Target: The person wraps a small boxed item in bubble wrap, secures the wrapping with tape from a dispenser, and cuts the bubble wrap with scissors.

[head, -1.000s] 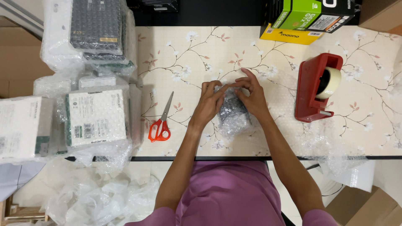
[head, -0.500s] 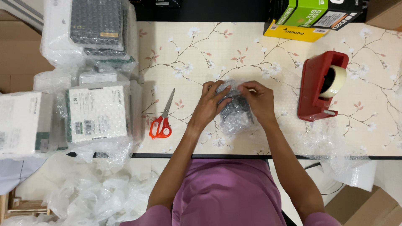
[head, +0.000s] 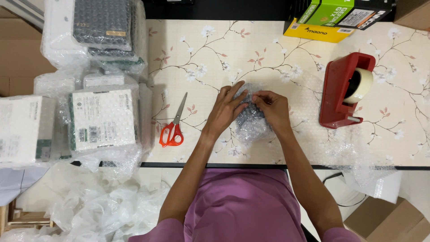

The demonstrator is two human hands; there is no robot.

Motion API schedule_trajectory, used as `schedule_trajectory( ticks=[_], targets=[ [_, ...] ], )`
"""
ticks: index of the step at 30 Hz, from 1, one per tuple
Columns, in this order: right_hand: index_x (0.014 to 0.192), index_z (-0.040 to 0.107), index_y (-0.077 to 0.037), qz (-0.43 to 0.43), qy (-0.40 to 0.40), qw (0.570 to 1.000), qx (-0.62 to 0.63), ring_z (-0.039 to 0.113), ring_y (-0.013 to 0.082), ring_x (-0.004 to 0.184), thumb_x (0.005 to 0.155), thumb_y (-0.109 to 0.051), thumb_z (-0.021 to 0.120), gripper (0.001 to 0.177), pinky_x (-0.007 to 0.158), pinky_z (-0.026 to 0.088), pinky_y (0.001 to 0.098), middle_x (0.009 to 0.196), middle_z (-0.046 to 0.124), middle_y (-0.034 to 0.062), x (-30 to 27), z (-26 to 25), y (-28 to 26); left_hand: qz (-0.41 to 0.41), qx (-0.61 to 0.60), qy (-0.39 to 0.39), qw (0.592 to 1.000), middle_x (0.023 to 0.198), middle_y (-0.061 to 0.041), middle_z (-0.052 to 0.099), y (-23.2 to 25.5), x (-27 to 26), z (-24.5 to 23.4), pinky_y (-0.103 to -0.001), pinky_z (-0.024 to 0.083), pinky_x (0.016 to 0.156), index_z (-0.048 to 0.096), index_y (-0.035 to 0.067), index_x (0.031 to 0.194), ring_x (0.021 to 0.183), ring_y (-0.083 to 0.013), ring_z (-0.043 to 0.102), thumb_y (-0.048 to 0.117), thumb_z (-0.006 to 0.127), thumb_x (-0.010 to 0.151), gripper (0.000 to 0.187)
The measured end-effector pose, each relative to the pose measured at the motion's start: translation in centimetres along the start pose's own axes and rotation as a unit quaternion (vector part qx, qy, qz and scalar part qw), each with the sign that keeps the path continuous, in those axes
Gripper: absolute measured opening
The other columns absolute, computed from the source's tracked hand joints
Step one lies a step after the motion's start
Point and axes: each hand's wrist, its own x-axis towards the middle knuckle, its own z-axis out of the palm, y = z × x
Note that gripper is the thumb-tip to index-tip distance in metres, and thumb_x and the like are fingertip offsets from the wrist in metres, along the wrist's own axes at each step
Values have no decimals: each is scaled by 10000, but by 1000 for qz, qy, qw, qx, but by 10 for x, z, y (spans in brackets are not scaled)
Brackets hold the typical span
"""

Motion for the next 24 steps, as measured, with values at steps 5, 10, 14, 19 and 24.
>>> schedule_trajectory(
  ticks=[5, 10, 14, 19, 24],
  targets=[
    [1154, 792, -43, -3, -3, 999, -34, 634, 122, 729, 999, -205, 841, 229, 689, 556, 288, 874, 750, 118, 3, 2, 7, 15, 47, -5, 999, 1486, -62, 632, -4, -4, 4, -393, 514, 962, 716, 90, 1378, 1247, -303, 554, 261, 737, 1043, 376],
    [1189, 788, -56, -5, 2, 999, -35, 643, 114, 718, 996, -187, 826, 235, 686, 547, 276, 878, 763, 103, 4, 3, 10, 14, 53, 8, 998, 1450, -11, 670, -6, -5, 9, -362, 497, 941, 720, 114, 1375, 1236, -274, 567, 271, 728, 1056, 356],
    [1616, 399, 65, -47, -25, 998, -43, 645, 166, 813, 973, -103, 807, 781, 780, 539, 306, 887, 739, 125, -4, 3, -5, 13, 50, 14, 999, 1444, 3, 681, -8, -7, 11, -363, 488, 942, 718, 129, 1374, 1250, -281, 563, 264, 733, 1047, 354],
    [1652, 271, 91, -44, -31, 998, -15, 637, 155, 810, 995, -86, 783, 852, 767, 529, 252, 886, 743, 122, -5, 3, -10, -14, 22, 9, 1000, 1430, -6, 698, -1, -7, 8, -368, 486, 962, 680, 167, 1439, 1268, -279, 556, 254, 711, 1064, 386],
    [1661, 265, 47, -27, -12, 1000, 2, 665, 155, 767, 987, -136, 823, 894, 699, 558, 239, 858, 751, 114, 2, 5, 1, -59, -38, 23, 997, 1169, -102, 774, 3, -10, 9, -394, 481, 1018, 566, 151, 1548, 1268, -306, 566, 241, 736, 1043, 540]
  ],
)
